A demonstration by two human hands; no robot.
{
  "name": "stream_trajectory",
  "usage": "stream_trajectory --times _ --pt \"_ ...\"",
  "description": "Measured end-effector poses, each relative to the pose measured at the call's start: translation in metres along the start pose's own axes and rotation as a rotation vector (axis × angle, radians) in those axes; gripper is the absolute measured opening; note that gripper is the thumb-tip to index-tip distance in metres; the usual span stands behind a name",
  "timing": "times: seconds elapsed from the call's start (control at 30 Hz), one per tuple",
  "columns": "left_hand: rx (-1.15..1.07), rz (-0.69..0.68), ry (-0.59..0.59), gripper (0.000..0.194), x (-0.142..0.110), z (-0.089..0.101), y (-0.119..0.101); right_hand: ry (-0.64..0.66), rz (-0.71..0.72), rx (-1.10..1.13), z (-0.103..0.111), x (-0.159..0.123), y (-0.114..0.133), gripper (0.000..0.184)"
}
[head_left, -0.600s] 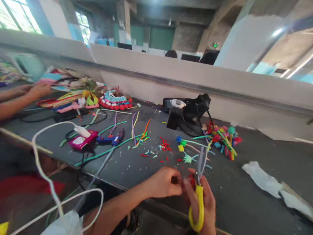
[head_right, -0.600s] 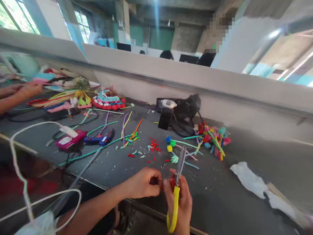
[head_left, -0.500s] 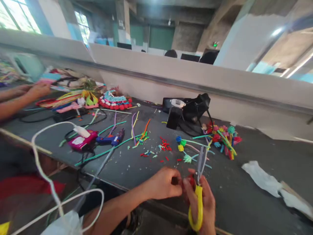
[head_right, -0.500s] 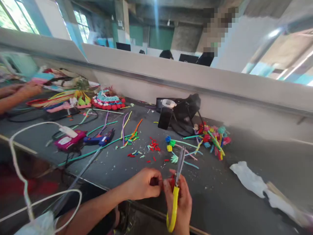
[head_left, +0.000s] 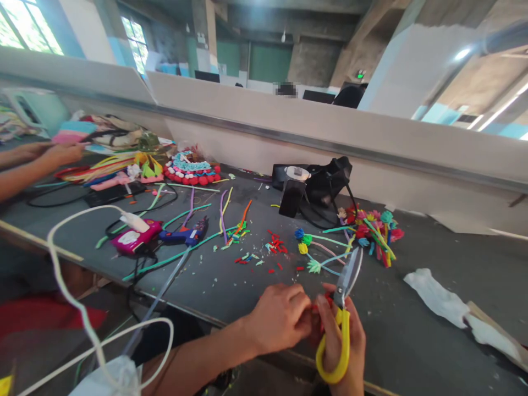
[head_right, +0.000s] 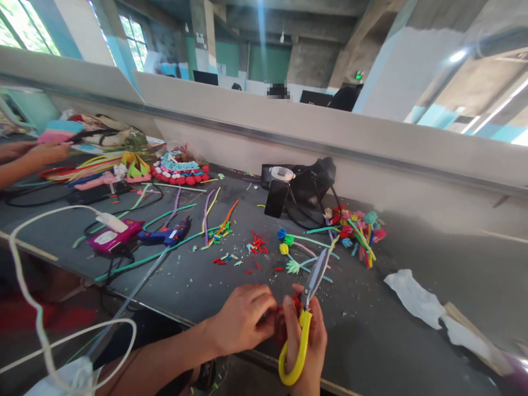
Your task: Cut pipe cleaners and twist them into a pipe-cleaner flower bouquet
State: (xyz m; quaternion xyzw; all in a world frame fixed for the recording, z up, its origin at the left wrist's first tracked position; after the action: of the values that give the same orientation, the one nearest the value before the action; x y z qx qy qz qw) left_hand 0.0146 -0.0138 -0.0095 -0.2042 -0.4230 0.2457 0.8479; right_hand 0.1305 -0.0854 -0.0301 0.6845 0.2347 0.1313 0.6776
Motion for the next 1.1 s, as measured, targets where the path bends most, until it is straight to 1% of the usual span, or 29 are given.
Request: stream_trajectory --times 0.07,0.13,0.17,0.23,0.3,0.33,0.43,0.53,0.63,0.8,1.1 --pt "-0.291 0.363 -0.07 0.003 0.007 0.004 0.003 0.018 0.112 -0.092 0.003 0.0 -0.002 0.055" --pt "-0.676 0.714 -0.147 0.005 0.015 0.01 0.006 0.007 0.315 -0.209 0.006 -0.001 -0.005 0.049" --pt "-0.864 0.831 -0.174 0.006 0.019 0.012 0.007 -0.003 0.433 -0.264 0.007 -0.001 -0.007 0.046" --pt "-1.152 0.961 -0.259 0.009 0.024 0.017 0.009 0.002 0.652 -0.347 0.007 -0.004 -0.012 0.039" --pt "-1.321 1.015 -0.328 0.009 0.026 0.019 0.01 0.043 0.813 -0.39 0.006 -0.008 -0.018 0.034" --pt "-1.376 1.03 -0.348 0.009 0.026 0.019 0.01 0.065 0.868 -0.403 0.005 -0.01 -0.02 0.033" --pt "-1.482 1.041 -0.368 0.008 0.024 0.017 0.008 0.091 0.949 -0.43 0.002 -0.017 -0.025 0.031" --pt "-1.542 1.032 -0.375 0.005 0.024 0.016 0.006 0.094 0.968 -0.441 0.001 -0.02 -0.027 0.031" --pt "-1.557 1.03 -0.381 0.004 0.023 0.017 0.004 0.088 0.978 -0.443 0.002 -0.021 -0.029 0.031" --pt "-1.499 1.034 -0.372 0.006 0.021 0.016 0.004 0.06 1.002 -0.453 0.003 -0.018 -0.031 0.032" --pt "-1.459 1.066 -0.392 0.008 0.021 0.014 0.005 0.025 0.956 -0.454 0.0 -0.019 -0.028 0.033"
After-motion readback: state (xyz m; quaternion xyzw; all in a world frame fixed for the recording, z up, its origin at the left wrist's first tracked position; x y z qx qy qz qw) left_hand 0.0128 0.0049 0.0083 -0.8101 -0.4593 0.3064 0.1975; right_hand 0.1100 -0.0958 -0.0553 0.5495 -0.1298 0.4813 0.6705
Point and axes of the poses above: each hand's wrist, its own x-axis towards the middle knuckle, its own z-axis out of the back of the hand, y = z × x, the point moved 1 cm from there along x, towards the middle knuckle, and after that the axes turned 15 degrees about -y, right-handed, at the moved point
